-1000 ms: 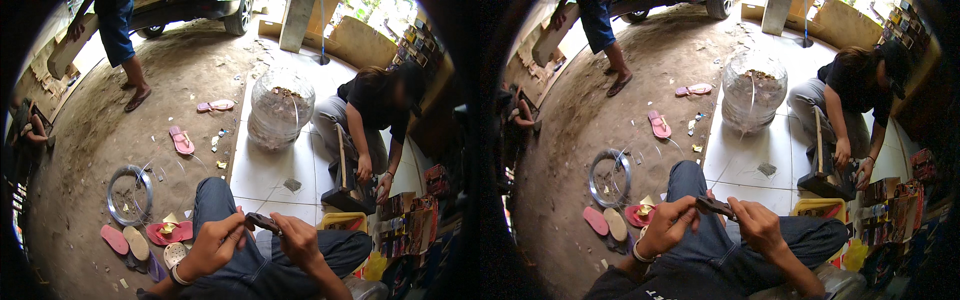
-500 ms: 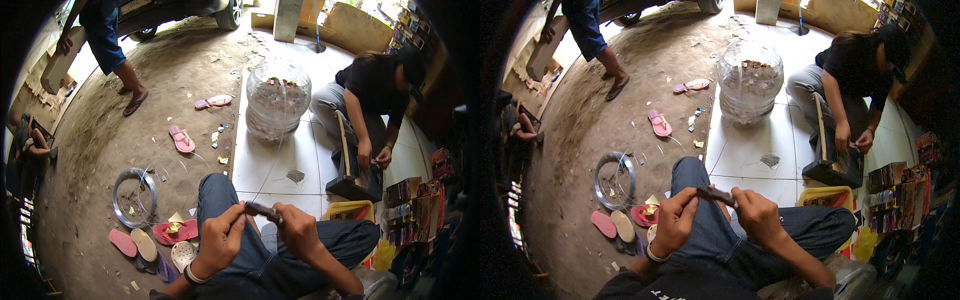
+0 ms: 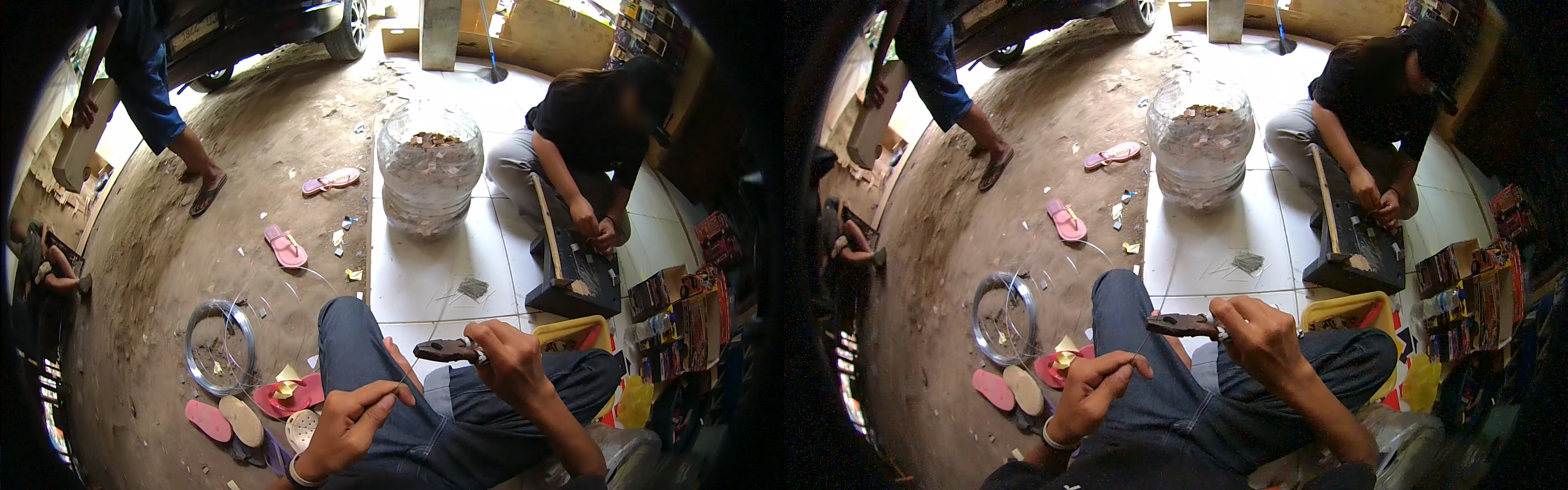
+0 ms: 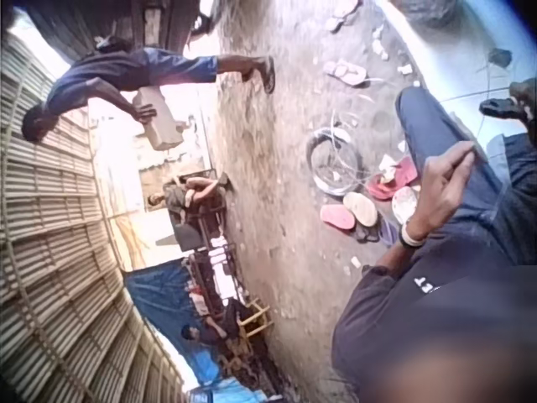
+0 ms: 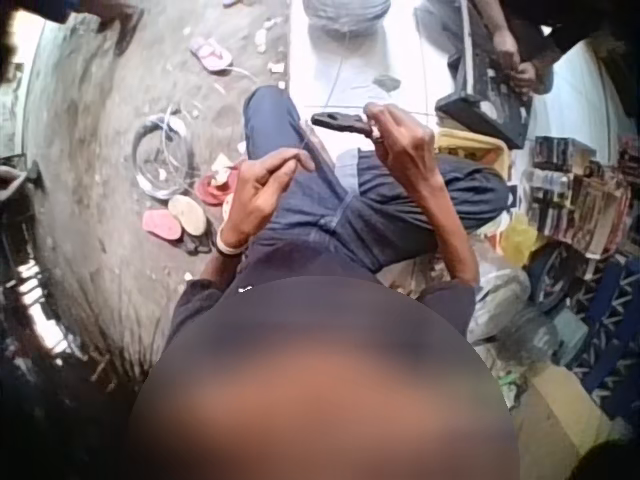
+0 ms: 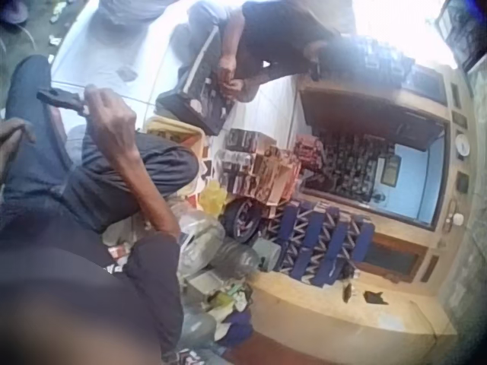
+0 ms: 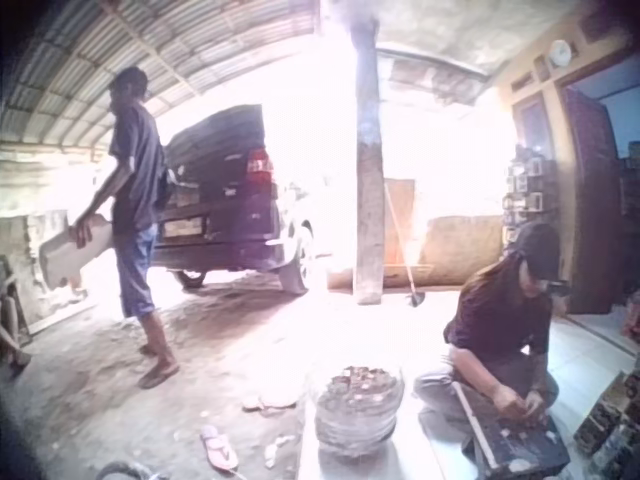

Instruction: The person sits cross-legged on the floor and repeatedly cuts short lengths of thin metal wire using pliers. The cut pieces are placed on the floor beside them. Another person works nearby with a hammer and chisel, but the camera wearer focuses solely on cutting the wire.

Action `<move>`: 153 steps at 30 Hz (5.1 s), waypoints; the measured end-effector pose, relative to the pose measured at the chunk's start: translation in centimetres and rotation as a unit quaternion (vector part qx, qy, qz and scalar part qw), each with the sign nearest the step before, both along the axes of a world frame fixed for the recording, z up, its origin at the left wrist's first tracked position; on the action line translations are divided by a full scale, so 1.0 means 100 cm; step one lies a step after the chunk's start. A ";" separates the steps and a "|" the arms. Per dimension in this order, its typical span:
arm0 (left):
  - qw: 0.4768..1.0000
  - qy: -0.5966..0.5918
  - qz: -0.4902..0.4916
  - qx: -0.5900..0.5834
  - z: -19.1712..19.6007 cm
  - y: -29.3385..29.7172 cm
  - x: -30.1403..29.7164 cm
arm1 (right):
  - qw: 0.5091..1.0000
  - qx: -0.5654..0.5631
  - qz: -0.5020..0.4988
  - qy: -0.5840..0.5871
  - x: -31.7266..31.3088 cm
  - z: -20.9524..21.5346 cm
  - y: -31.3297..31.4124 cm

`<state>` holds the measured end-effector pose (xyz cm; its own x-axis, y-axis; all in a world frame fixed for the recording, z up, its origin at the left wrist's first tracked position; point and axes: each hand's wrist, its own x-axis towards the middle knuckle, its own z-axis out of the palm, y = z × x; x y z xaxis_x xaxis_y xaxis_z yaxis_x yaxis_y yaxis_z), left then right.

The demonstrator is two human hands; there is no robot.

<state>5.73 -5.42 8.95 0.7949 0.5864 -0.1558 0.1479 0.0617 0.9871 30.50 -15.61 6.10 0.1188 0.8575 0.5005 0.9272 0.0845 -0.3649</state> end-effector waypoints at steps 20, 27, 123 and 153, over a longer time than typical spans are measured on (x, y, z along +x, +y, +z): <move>0.997 0.044 -0.012 -0.061 0.013 -0.023 -0.048 | 0.959 0.114 -0.245 0.090 0.094 0.029 -0.017; 0.996 0.063 -0.056 -0.040 0.007 -0.015 -0.070 | 0.939 0.134 -0.313 0.044 0.124 0.036 -0.044; 0.974 0.033 0.036 0.220 -0.002 -0.007 -0.053 | 0.962 -0.047 -0.189 0.192 0.097 0.030 -0.003; 0.946 0.155 0.263 0.107 0.000 0.017 -0.235 | 0.805 0.288 -0.380 0.351 0.203 0.067 -0.139</move>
<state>-17.82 -3.76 8.98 0.3191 0.9329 -0.1670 0.4364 0.0117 0.8997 50.82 -29.53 12.78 0.9278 0.0520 0.3693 0.3722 -0.0673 -0.9257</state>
